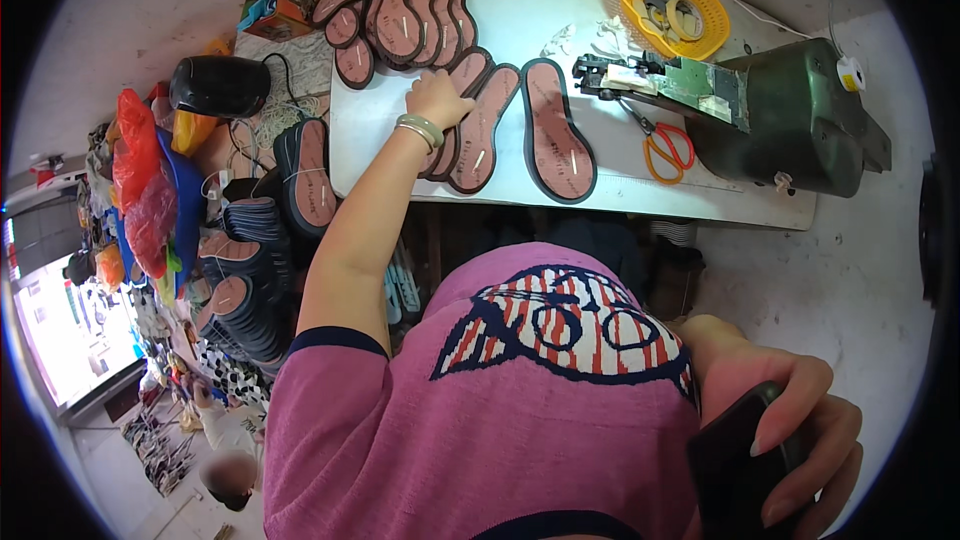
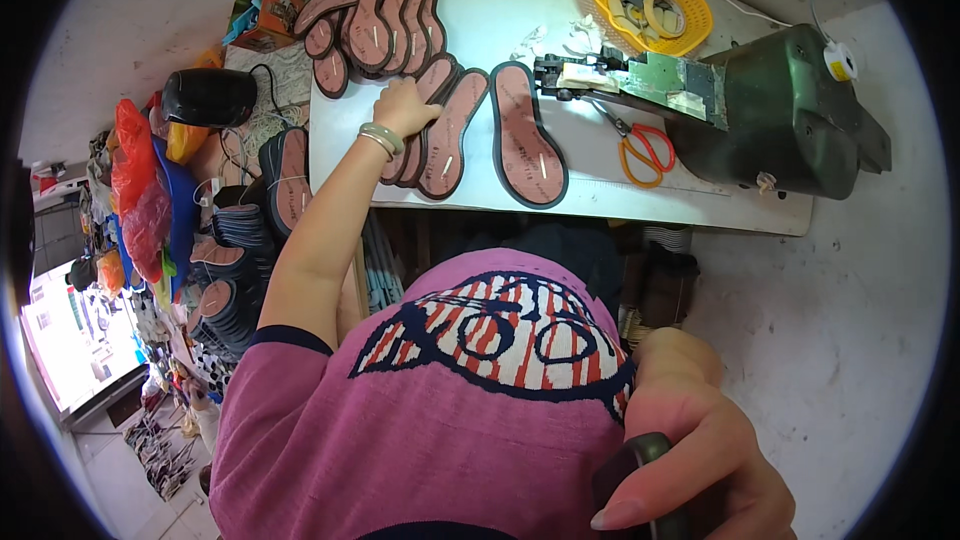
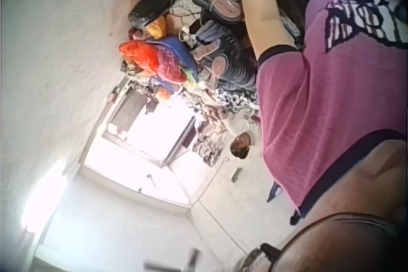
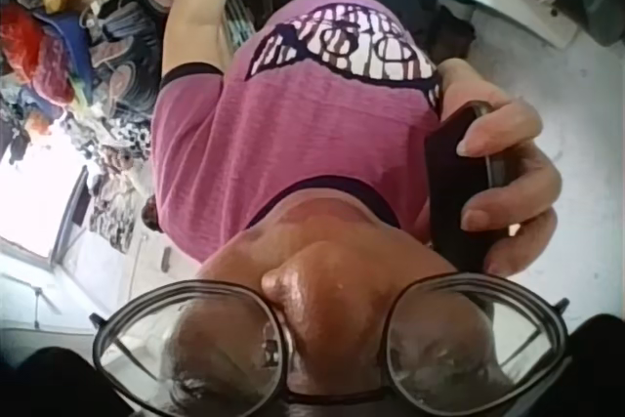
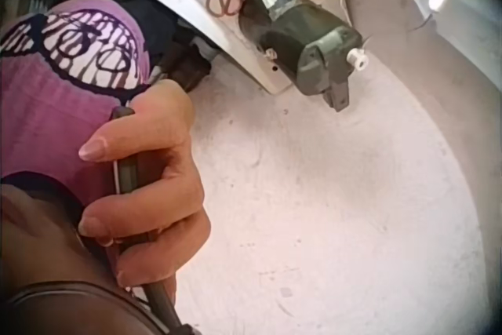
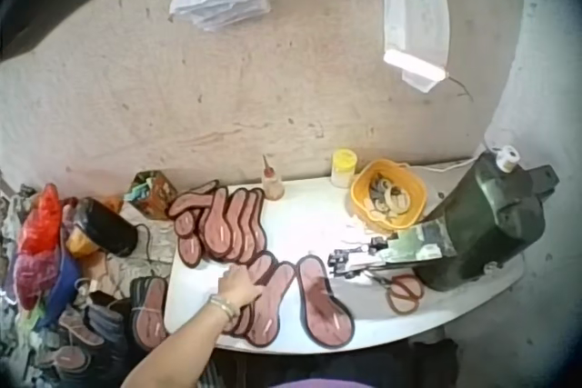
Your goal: The person gathers and stacks shoe insoles by hand, taps the stack against the workbench to align them, sets them down, and rearranges other shoe insoles on the table.
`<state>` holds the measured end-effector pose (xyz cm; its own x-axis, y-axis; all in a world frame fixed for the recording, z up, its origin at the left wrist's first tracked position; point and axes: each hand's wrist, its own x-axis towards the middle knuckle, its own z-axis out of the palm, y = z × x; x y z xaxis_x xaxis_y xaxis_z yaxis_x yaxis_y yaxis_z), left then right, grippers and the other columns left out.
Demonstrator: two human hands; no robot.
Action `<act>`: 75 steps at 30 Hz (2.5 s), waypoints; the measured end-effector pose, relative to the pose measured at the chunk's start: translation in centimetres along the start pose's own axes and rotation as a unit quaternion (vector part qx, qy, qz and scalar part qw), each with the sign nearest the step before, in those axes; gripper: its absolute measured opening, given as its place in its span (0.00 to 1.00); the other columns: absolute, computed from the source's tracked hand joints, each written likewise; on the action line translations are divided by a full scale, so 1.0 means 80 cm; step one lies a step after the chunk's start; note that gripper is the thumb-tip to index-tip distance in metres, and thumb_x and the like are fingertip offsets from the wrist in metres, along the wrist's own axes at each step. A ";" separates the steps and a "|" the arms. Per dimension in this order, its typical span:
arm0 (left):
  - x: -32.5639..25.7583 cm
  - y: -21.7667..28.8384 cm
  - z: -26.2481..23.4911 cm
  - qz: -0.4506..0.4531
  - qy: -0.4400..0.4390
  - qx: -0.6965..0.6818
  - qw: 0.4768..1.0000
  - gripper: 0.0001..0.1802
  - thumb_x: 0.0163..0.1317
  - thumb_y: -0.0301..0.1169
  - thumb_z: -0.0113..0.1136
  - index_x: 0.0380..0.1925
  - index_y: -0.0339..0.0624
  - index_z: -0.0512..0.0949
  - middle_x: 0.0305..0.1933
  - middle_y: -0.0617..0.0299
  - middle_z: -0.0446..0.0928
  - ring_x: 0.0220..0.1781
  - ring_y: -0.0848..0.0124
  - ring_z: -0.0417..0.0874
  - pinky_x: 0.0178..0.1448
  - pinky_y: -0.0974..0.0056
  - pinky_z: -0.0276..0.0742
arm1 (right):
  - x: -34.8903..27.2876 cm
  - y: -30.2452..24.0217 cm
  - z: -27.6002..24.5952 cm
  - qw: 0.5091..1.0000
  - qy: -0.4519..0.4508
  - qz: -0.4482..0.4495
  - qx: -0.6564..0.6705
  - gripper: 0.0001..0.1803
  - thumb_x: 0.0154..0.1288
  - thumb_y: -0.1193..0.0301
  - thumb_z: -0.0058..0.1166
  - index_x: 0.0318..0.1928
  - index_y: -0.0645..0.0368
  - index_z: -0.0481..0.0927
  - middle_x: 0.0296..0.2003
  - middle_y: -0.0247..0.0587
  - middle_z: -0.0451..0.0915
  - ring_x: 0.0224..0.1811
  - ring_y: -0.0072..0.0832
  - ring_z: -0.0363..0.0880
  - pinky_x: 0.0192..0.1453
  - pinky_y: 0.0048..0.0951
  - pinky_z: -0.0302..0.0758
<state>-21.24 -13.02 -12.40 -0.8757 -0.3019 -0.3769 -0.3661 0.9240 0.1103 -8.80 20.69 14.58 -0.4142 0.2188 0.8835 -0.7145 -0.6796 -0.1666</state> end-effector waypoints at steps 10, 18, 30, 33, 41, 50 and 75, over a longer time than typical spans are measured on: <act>-0.045 0.060 0.045 0.035 0.047 -0.054 0.997 0.46 0.57 0.57 0.71 0.64 0.32 0.70 0.70 0.39 0.69 0.75 0.47 0.68 0.71 0.45 0.72 | -0.002 0.011 0.000 1.000 0.005 0.008 0.011 0.25 0.63 0.68 0.72 0.58 0.35 0.79 0.46 0.19 0.77 0.47 0.24 0.71 0.47 0.30 0.67; -0.053 0.076 0.061 -0.019 0.076 -0.181 0.980 0.51 0.60 0.58 0.70 0.69 0.26 0.67 0.73 0.32 0.65 0.76 0.40 0.66 0.77 0.48 0.66 | 0.002 -0.023 0.010 1.000 0.007 0.012 0.011 0.24 0.64 0.68 0.72 0.58 0.35 0.79 0.46 0.20 0.77 0.47 0.23 0.71 0.47 0.29 0.67; -0.045 0.060 0.109 -0.031 -0.129 -0.448 0.884 0.50 0.55 0.51 0.78 0.65 0.22 0.69 0.58 0.29 0.79 0.57 0.41 0.84 0.67 0.51 0.76 | -0.002 0.018 0.016 1.000 0.017 0.014 0.009 0.23 0.65 0.66 0.71 0.58 0.35 0.80 0.45 0.23 0.77 0.46 0.23 0.70 0.48 0.28 0.67; -0.041 0.051 0.149 -0.016 -0.133 -0.496 0.858 0.49 0.53 0.51 0.80 0.62 0.22 0.71 0.54 0.31 0.82 0.54 0.42 0.85 0.64 0.52 0.78 | -0.001 0.003 0.014 1.000 0.017 0.015 0.021 0.22 0.65 0.66 0.71 0.58 0.35 0.80 0.45 0.23 0.77 0.45 0.23 0.70 0.48 0.28 0.67; -0.013 -0.002 0.031 0.145 -0.102 -0.345 0.922 0.47 0.51 0.49 0.81 0.67 0.35 0.73 0.57 0.44 0.83 0.60 0.44 0.82 0.67 0.50 0.75 | 0.003 0.010 0.020 1.000 0.014 -0.002 0.019 0.22 0.65 0.66 0.71 0.57 0.35 0.80 0.46 0.22 0.77 0.46 0.23 0.70 0.47 0.28 0.67; -0.063 0.022 -0.013 0.023 0.016 -0.072 0.997 0.56 0.46 0.48 0.84 0.75 0.50 0.67 0.66 0.48 0.73 0.70 0.44 0.70 0.73 0.40 0.63 | 0.011 0.030 0.021 0.999 0.003 -0.039 0.025 0.21 0.65 0.66 0.70 0.57 0.35 0.80 0.48 0.18 0.77 0.47 0.22 0.71 0.47 0.31 0.67; -0.107 0.051 0.026 0.186 0.107 0.038 0.976 0.49 0.49 0.44 0.81 0.68 0.41 0.66 0.47 0.48 0.80 0.45 0.48 0.86 0.48 0.49 0.83 | 0.017 0.032 0.022 0.999 -0.018 -0.033 0.023 0.24 0.63 0.69 0.72 0.58 0.37 0.79 0.51 0.18 0.77 0.49 0.21 0.71 0.47 0.33 0.67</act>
<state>-14.60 -6.18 -10.66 -0.9922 0.0242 -0.1221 0.0081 0.9914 0.1309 -10.22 18.00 16.08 -0.3451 0.2390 0.9076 -0.7126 -0.6960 -0.0877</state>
